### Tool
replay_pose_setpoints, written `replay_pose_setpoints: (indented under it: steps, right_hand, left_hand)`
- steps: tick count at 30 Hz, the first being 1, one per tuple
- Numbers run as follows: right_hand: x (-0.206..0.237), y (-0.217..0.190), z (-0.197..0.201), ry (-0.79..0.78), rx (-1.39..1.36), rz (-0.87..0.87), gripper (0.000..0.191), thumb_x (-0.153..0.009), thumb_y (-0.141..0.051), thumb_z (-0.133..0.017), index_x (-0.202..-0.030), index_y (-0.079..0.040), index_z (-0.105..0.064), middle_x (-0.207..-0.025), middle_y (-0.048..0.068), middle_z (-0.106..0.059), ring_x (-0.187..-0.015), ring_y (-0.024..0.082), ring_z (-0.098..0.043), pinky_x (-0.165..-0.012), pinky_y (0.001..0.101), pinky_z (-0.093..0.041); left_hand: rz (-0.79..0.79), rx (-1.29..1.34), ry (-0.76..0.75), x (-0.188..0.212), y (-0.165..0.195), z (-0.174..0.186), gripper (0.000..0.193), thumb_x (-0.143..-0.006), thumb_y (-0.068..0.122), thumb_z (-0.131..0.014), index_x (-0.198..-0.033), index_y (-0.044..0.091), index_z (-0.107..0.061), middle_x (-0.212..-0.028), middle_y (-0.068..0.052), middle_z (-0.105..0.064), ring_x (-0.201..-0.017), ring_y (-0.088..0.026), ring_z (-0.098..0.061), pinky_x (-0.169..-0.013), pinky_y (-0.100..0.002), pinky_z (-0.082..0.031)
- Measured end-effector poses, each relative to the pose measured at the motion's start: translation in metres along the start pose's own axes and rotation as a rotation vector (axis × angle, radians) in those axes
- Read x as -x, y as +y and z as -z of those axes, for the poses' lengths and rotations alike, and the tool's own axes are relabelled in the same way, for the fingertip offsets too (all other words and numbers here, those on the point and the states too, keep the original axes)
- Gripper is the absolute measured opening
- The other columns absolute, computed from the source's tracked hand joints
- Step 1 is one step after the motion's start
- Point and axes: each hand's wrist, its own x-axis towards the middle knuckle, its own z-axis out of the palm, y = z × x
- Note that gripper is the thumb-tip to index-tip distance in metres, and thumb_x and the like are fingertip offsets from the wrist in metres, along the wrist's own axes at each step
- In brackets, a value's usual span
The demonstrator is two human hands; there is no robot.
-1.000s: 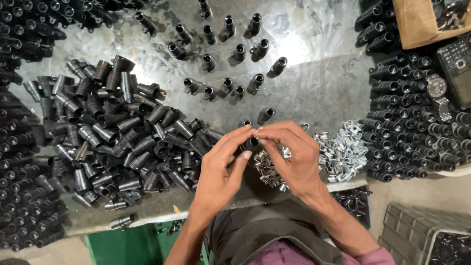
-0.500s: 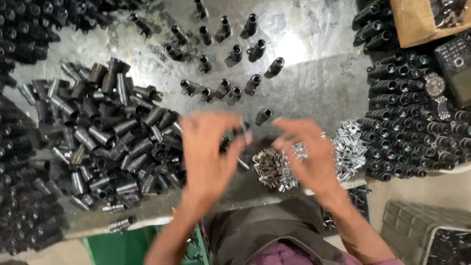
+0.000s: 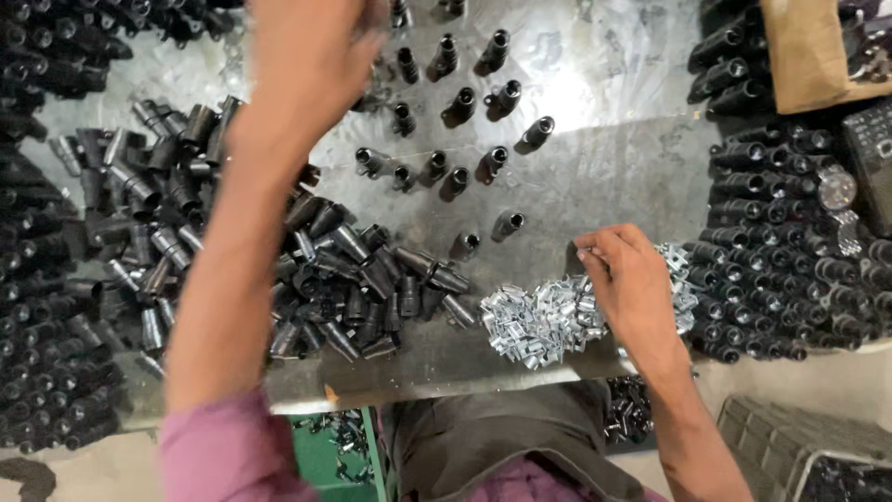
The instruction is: The person repeatedly picks up small black cylindrical metal parts and silver metal clips from piles on a metal workbench. They insert the clips into the cylinders by hand and place the assembled units into a separate area on the table. The process is continuous and repetitive throughout the clip.
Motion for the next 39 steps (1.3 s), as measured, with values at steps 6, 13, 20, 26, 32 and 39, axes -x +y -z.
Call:
replay_pose_setpoints:
  steps: [6,13,20,26,32,39]
  right_hand:
    - [-0.003,0.002,0.002,0.017,-0.129,0.04,0.021,-0.093,-0.001,-0.065,-0.11,-0.008,-0.076,-0.106,0.011,-0.066,-0.092,0.024,-0.067,-0.081,0.0332,-0.056]
    - [0.013,-0.035,0.0,-0.099,-0.442,0.027,0.021,-0.091,0.0,-0.072,-0.111,-0.003,-0.076,-0.103,0.01,-0.072,-0.093,0.016,-0.068,-0.082,0.029,-0.057]
    - [0.01,-0.089,-0.015,-0.097,-0.56,0.153,0.02,-0.09,0.005,-0.072,-0.106,-0.006,-0.077,-0.102,0.007,-0.075,-0.087,0.014,-0.075,-0.073,0.0257,-0.061]
    - [0.013,-0.092,-0.006,0.026,-0.458,0.306,0.024,-0.089,0.007,-0.074,-0.108,-0.008,-0.076,-0.101,0.007,-0.075,-0.088,0.016,-0.074,-0.075,0.0266,-0.059]
    - [0.022,-0.088,-0.005,0.086,-0.331,0.358,0.026,-0.086,0.002,-0.079,-0.108,-0.01,-0.076,-0.1,0.007,-0.074,-0.087,0.016,-0.073,-0.073,0.0259,-0.058]
    - [0.043,-0.077,0.0,-0.019,-0.293,0.356,0.033,-0.081,-0.002,-0.08,-0.113,-0.009,-0.075,-0.111,0.01,-0.072,-0.095,0.019,-0.073,-0.079,0.0287,-0.061]
  left_hand:
    - [0.068,-0.414,-0.283,0.102,-0.034,0.01,0.031,-0.079,0.005,-0.069,-0.11,0.003,-0.061,-0.1,-0.016,-0.07,-0.095,-0.04,-0.063,-0.079,-0.05,-0.049]
    - [0.468,0.943,0.009,0.151,0.034,0.025,0.022,-0.102,0.008,-0.067,-0.12,0.001,-0.055,-0.112,-0.013,-0.07,-0.1,-0.023,-0.069,-0.085,-0.034,-0.057]
    - [0.629,1.745,-0.316,0.182,0.128,-0.018,0.03,-0.109,0.014,-0.042,-0.13,-0.003,-0.058,-0.108,-0.007,-0.069,-0.09,-0.012,-0.068,-0.081,-0.029,-0.058]
    - [0.527,1.756,-0.319,0.176,0.139,-0.014,0.04,-0.114,0.021,-0.043,-0.142,-0.003,-0.058,-0.104,-0.001,-0.062,-0.082,-0.005,-0.047,-0.076,-0.023,-0.046]
    - [0.489,1.688,-0.387,0.176,0.146,-0.017,0.045,-0.112,0.022,-0.042,-0.151,0.001,-0.051,-0.105,0.001,-0.06,-0.078,-0.006,-0.045,-0.071,-0.021,-0.042]
    - [0.505,1.58,-0.268,0.179,0.173,-0.004,0.058,-0.112,0.017,-0.046,-0.164,0.002,-0.026,-0.124,-0.011,-0.059,-0.099,-0.015,-0.058,-0.087,-0.03,-0.05]
